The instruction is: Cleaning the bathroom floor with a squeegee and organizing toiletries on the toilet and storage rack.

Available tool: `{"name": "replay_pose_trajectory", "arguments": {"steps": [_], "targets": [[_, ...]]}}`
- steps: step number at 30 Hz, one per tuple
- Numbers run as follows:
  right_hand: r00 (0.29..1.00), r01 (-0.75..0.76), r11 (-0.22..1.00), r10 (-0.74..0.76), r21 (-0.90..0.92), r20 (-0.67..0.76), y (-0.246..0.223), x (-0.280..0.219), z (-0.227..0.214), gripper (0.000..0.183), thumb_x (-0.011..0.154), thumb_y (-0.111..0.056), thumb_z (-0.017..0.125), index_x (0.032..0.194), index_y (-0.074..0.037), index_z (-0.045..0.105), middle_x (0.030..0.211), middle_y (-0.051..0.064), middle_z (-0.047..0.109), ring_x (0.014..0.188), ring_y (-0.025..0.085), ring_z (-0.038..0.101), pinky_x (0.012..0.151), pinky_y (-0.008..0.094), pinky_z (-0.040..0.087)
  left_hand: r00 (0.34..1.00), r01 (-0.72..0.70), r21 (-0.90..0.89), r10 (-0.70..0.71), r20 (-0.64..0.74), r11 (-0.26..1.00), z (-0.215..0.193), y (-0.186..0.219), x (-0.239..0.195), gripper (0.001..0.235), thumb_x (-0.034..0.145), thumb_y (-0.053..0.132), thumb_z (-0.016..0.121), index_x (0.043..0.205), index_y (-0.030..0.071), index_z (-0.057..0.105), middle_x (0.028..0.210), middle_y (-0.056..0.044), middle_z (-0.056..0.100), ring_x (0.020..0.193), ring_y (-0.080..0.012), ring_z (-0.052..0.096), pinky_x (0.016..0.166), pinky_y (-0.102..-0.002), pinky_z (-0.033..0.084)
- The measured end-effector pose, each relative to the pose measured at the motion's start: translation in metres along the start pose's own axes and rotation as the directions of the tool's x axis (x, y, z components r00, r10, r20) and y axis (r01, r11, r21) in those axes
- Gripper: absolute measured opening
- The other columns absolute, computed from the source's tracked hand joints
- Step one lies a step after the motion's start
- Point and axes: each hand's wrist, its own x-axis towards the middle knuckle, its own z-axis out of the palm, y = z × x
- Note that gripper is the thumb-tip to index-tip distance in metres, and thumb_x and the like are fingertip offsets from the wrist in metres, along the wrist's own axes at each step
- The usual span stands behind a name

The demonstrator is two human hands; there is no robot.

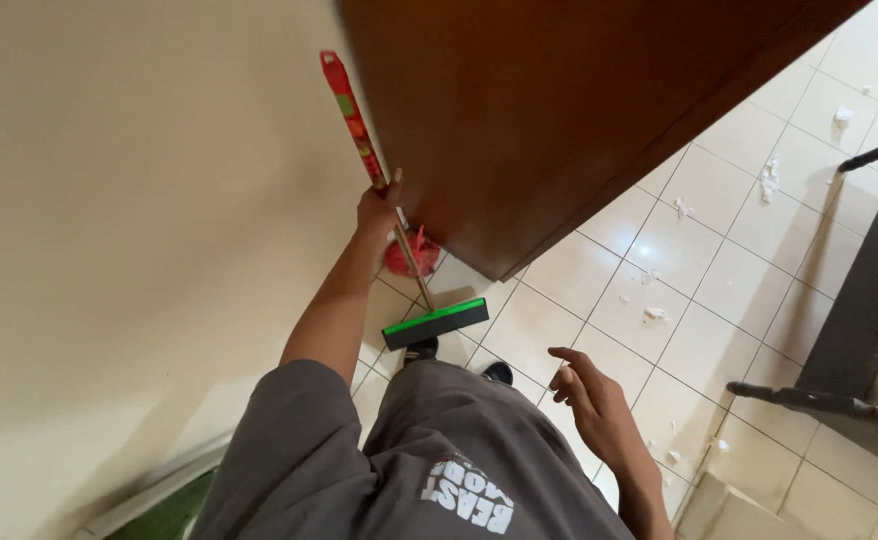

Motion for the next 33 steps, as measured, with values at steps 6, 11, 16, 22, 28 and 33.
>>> {"name": "replay_pose_trajectory", "arguments": {"steps": [6, 11, 16, 22, 28, 33], "targets": [[0.997, 0.055, 0.998, -0.054, -0.015, 0.046, -0.064, 0.006, 0.033, 0.044, 0.102, -0.037, 0.043, 0.133, -0.011, 0.061, 0.082, 0.011, 0.073, 0.08, 0.021, 0.073, 0.077, 0.037, 0.058, 0.991, -0.137, -0.164, 0.135, -0.027, 0.977, -0.021, 0.034, 0.041, 0.054, 0.094, 0.057, 0.066, 0.093, 0.003, 0.067, 0.075, -0.01, 0.071, 0.069, -0.0221, 0.072, 0.065, -0.039, 0.055], [0.994, -0.05, 0.995, 0.058, -0.091, 0.089, -0.095, 0.005, 0.05, 0.043, 0.1, -0.036, 0.043, 0.134, -0.015, 0.059, 0.084, 0.013, 0.073, 0.077, 0.027, 0.072, 0.077, 0.04, 0.056, 0.989, -0.147, -0.039, 0.148, 0.004, 0.988, -0.031, 0.045, 0.079, 0.048, 0.095, 0.054, 0.067, 0.091, 0.006, 0.067, 0.074, -0.008, 0.07, 0.067, -0.022, 0.07, 0.064, -0.039, 0.054], [0.998, -0.026, 0.999, 0.028, -0.04, 0.055, -0.103, 0.008, 0.056, 0.04, 0.102, -0.038, 0.044, 0.13, -0.014, 0.06, 0.095, 0.011, 0.074, 0.085, 0.024, 0.073, 0.08, 0.039, 0.055, 0.994, -0.102, -0.088, 0.105, 0.031, 0.991, -0.033, 0.069, 0.095, 0.038, 0.098, 0.045, 0.062, 0.093, 0.007, 0.062, 0.072, -0.009, 0.065, 0.06, -0.0236, 0.063, 0.058, -0.044, 0.051], [0.994, -0.109, 0.993, 0.109, 0.049, -0.005, -0.109, 0.008, 0.067, 0.04, 0.1, -0.037, 0.047, 0.13, -0.013, 0.06, 0.093, 0.013, 0.074, 0.085, 0.026, 0.072, 0.081, 0.039, 0.055, 0.941, -0.31, -0.139, 0.284, -0.182, 0.94, -0.018, 0.031, 0.161, 0.05, 0.096, 0.04, 0.075, 0.104, -0.005, 0.055, 0.098, -0.021, 0.067, 0.09, -0.0341, 0.066, 0.083, -0.043, 0.053], [1.0, -0.016, 0.998, 0.015, -0.055, -0.016, -0.108, 0.019, 0.074, 0.042, 0.1, -0.037, 0.05, 0.132, -0.011, 0.057, 0.104, 0.015, 0.073, 0.094, 0.031, 0.07, 0.084, 0.042, 0.052, 0.921, -0.38, -0.17, 0.355, -0.161, 0.909, -0.02, 0.034, 0.157, 0.053, 0.086, 0.027, 0.074, 0.115, -0.012, 0.054, 0.115, -0.024, 0.067, 0.104, -0.0341, 0.068, 0.092, -0.041, 0.054], [0.997, -0.073, 0.991, 0.075, -0.114, 0.005, -0.1, 0.026, 0.08, 0.04, 0.099, -0.04, 0.052, 0.126, -0.011, 0.06, 0.108, 0.014, 0.073, 0.095, 0.031, 0.071, 0.085, 0.042, 0.054, 0.94, -0.318, -0.079, 0.303, -0.157, 0.945, -0.029, 0.021, 0.117, 0.07, 0.086, 0.025, 0.076, 0.127, -0.02, 0.041, 0.128, -0.033, 0.054, 0.117, -0.0389, 0.06, 0.1, -0.045, 0.049]]}}
